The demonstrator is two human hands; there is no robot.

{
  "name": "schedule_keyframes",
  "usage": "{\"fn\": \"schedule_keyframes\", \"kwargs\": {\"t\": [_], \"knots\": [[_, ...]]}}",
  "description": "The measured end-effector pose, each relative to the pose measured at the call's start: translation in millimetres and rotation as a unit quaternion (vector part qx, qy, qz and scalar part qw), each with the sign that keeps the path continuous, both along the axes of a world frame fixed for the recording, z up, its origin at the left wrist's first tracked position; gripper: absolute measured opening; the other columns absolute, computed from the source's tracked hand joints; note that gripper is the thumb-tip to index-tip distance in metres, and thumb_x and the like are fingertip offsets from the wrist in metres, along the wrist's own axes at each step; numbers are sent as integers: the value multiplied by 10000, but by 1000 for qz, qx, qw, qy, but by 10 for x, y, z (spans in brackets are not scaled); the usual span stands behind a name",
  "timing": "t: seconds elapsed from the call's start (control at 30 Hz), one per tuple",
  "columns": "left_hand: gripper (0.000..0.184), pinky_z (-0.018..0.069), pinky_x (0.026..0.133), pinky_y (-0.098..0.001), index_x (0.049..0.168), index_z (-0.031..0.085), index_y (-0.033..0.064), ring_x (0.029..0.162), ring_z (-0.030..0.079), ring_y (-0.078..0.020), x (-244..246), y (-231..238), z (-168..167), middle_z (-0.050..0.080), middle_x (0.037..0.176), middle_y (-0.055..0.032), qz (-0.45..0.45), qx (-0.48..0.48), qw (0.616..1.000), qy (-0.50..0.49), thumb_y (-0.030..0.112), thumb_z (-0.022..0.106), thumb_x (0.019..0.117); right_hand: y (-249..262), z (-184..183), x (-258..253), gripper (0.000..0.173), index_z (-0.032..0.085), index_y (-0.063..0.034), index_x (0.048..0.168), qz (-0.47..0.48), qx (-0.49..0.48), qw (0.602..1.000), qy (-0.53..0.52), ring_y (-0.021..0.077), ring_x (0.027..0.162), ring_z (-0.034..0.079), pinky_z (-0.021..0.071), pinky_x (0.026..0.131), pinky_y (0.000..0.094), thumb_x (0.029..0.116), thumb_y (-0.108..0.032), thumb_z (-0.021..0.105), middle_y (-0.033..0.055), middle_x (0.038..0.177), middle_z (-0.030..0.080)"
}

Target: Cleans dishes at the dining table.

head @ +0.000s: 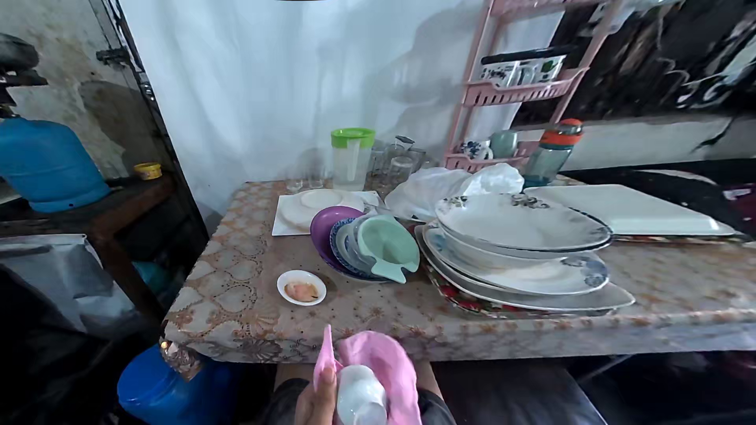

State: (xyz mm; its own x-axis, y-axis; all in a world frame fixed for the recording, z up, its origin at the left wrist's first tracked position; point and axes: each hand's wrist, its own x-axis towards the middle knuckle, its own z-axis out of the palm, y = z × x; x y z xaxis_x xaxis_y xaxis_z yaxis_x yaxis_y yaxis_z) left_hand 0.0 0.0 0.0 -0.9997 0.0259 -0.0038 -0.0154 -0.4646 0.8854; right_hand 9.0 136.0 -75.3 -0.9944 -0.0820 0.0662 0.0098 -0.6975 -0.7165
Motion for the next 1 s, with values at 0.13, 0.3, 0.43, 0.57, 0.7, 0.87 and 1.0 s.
{"fn": "schedule_keyframes", "kwargs": {"t": [0.13, 0.3, 0.43, 0.57, 0.7, 0.87, 1.0], "knots": [[292, 584, 817, -236, 1092, 594, -36, 822, 673, -10, 1, 58, -97, 680, 856, 24, 65, -136, 986, 76, 142, 362, 1102, -136, 262, 40, 339, 653, -161, 1069, -51, 35, 998, -30, 35, 916, 716, 588, 890, 280, 1076, -81, 324, -78, 948, 761], [347, 585, 770, -246, 1180, 586, -107, 790, 666, -24, -38, -6, -177, 680, 868, -53, 68, -281, 950, 116, 156, 377, 1092, -91, 324, 22, 273, 710, -188, 981, -45, 105, 993, 8, 2, 808, 704, 596, 791, 245, 972, 9, 521, -100, 872, 758], [325, 582, 755, -280, 1212, 593, -68, 777, 666, -58, -67, -22, -182, 687, 881, -65, -14, -308, 945, 105, 170, 407, 1092, -155, 402, 24, 139, 689, -93, 980, -82, 169, 982, -33, 42, 767, 716, 615, 774, 274, 977, -14, 574, -55, 831, 753], [316, 576, 799, -260, 1208, 579, -53, 830, 663, -39, -98, -50, -140, 681, 919, -40, -75, -269, 955, 104, 186, 401, 1104, -99, 455, -4, 188, 686, -87, 991, -61, 183, 979, -65, 44, 767, 717, 615, 778, 274, 1027, -60, 503, -51, 824, 751], [411, 549, 981, -299, 1287, 553, 19, 1054, 668, -48, -41, -70, -96, 708, 1111, 18, -128, -43, 988, 70, 313, 320, 1118, -142, 491, -38, 337, 633, -87, 1092, -107, 49, 990, -82, 77, 882, 712, 602, 853, 313, 1097, -255, 341, -11, 920, 740], [308, 531, 1021, -364, 1293, 668, 128, 1122, 672, -116, -189, -207, -261, 727, 1198, -12, -233, 108, 961, 100, 249, 497, 1067, -155, 615, -109, 434, 574, -93, 1152, -158, -62, 979, -113, 109, 942, 710, 605, 865, 331, 1125, -334, 214, 19, 976, 724], [352, 558, 961, -272, 1314, 657, 240, 1043, 689, -31, -241, -251, -400, 741, 1159, 70, -249, 73, 950, 174, 159, 666, 972, -218, 625, -50, 418, 555, -90, 1183, -142, -91, 973, -155, 117, 950, 697, 594, 868, 338, 1125, -345, 229, 31, 989, 706]]}}
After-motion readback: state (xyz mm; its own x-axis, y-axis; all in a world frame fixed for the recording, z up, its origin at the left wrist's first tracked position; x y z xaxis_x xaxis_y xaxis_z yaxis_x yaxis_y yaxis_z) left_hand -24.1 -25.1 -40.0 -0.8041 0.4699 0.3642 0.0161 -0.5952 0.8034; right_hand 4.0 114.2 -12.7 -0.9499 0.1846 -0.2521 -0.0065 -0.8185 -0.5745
